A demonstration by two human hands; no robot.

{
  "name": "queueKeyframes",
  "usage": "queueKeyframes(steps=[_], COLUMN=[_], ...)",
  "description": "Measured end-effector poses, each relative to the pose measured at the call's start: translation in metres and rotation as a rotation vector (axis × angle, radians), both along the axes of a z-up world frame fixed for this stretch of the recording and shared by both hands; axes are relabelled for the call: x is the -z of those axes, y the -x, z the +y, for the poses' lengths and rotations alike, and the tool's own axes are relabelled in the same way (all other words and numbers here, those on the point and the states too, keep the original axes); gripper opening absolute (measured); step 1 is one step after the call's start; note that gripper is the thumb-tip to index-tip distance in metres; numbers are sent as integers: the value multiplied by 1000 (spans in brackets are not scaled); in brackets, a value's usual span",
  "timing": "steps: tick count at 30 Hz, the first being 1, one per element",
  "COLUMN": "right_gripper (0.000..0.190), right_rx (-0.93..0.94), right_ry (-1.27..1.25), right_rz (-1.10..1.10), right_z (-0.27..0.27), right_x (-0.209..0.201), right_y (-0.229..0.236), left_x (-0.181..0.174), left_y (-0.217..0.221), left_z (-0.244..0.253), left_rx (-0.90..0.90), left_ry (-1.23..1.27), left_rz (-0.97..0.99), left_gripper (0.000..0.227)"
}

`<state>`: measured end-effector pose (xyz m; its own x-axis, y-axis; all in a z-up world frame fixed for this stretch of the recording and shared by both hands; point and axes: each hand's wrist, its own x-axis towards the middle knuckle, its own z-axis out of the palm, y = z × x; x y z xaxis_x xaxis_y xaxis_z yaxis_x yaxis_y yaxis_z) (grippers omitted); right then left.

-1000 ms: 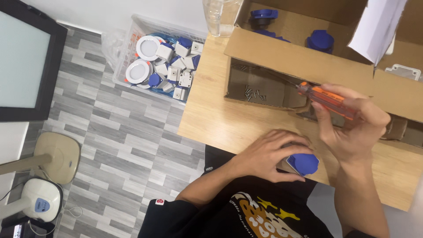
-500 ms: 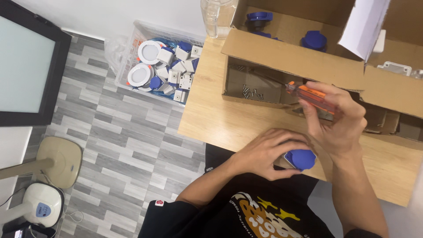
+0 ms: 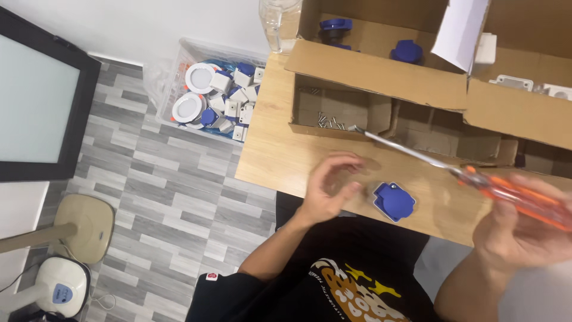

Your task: The person uses a screwdriver to tighten screws on a blue and white electrical component, then places it into a plastic bin. They repeat the process with another component, inserting a black socket piece and securing it with screws.

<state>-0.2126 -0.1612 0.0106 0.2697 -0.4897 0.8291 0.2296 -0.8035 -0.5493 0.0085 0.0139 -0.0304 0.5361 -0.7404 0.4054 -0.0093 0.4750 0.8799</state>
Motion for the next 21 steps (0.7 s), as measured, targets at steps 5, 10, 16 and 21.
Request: queueKeyframes(steps=[5, 10, 16, 21], right_gripper=[31, 44, 56, 52], right_rx=[73, 90, 54, 100], right_ry=[-165, -288, -362, -418], right_rz=[24, -28, -45, -64], right_z=[8, 21, 27, 29], right_x=[24, 38, 50, 55], right_y=[54, 75, 87, 94], left_x=[-13, -22, -15, -13], left_y=[-10, -4, 7, 11], left_z=[8, 9, 6, 7], left_rx=[-111, -76, -34, -25], left_ry=[16, -14, -19, -17], left_rz=[109, 12, -46, -49], left_gripper=[34, 39, 34, 23])
